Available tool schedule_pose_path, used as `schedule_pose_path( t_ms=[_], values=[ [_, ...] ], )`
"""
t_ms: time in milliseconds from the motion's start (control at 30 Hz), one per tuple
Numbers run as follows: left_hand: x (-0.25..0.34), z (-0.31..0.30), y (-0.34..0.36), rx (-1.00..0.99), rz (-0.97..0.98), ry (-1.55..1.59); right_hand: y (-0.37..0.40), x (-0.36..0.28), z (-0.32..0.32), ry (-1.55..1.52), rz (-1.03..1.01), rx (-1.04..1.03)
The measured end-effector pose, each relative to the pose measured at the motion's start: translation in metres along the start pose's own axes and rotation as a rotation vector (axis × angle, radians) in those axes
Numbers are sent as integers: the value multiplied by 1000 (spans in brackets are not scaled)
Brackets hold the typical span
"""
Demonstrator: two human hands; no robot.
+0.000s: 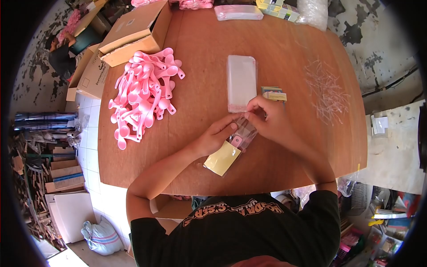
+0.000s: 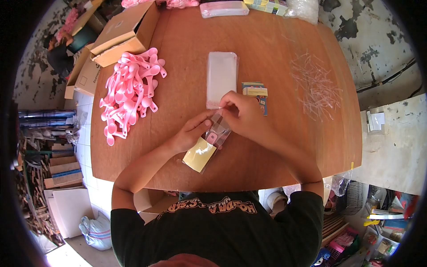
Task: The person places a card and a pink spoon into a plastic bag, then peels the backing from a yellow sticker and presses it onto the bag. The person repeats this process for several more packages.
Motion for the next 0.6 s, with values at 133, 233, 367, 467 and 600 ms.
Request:
schedule_pose_path(
  t_ms=[133, 233, 367, 467, 600],
  values=[
    [-5, 1, 1, 9, -22, 42, -1, -4, 3, 382, -348, 6],
    [-4, 3, 2, 62, 89, -107, 1, -11, 4, 445, -364, -20],
    [10, 9, 10, 127, 97, -480, 5, -11, 5, 573, -430, -58],
    [9, 13, 11, 153, 106, -520, 10, -15, 7, 676, -437, -106],
    [11, 14, 11, 116, 121, -630, 16, -15, 15, 805, -424, -136]
  ],
)
Point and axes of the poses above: each hand's wrist, its own y-axis away from the middle knuckle, its own z-axis out of the palm, x = y × z, the point moved 1 cm from there along -y, towards the middle knuckle, and after that the axes turned 12 degrees about -z, right-handed, at the moved point
